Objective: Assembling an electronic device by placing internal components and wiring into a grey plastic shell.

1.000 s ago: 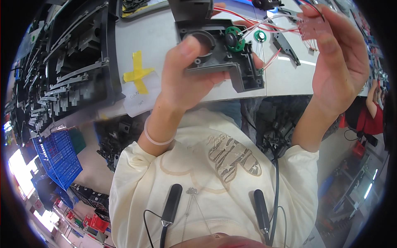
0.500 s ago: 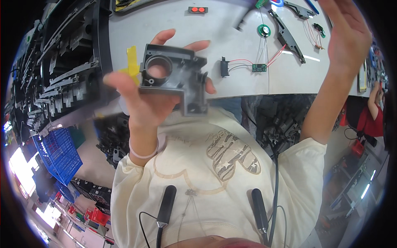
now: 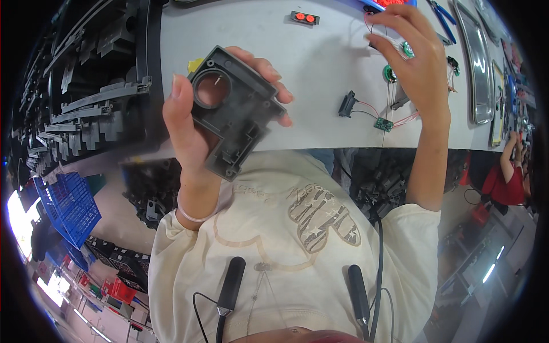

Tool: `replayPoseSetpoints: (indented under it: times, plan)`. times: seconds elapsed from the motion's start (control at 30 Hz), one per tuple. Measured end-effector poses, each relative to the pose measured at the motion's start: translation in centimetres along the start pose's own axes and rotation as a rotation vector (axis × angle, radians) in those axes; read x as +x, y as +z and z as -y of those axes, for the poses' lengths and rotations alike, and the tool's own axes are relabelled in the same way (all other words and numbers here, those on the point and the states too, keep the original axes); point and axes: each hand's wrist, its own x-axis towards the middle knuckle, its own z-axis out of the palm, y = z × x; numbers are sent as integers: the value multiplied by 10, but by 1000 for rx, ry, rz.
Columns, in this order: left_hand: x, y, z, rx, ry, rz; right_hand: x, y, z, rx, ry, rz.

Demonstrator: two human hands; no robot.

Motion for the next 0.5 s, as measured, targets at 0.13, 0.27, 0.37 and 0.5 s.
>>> replayPoseSetpoints:
  times: [0.13,0.27,0.37,0.5]
  plan:
    - [3,1,2,-7,-21,-37,23,16,19,307,21,-12]
    - [4,-4,-3,44,-40,-17,30,41,26,264,-63,120]
    - [5,-8,-6,39,-31,23,30,57,23,250,-130,57]
    - [5,-7,-7,30,-18,17,24,57,22,248,-123,24]
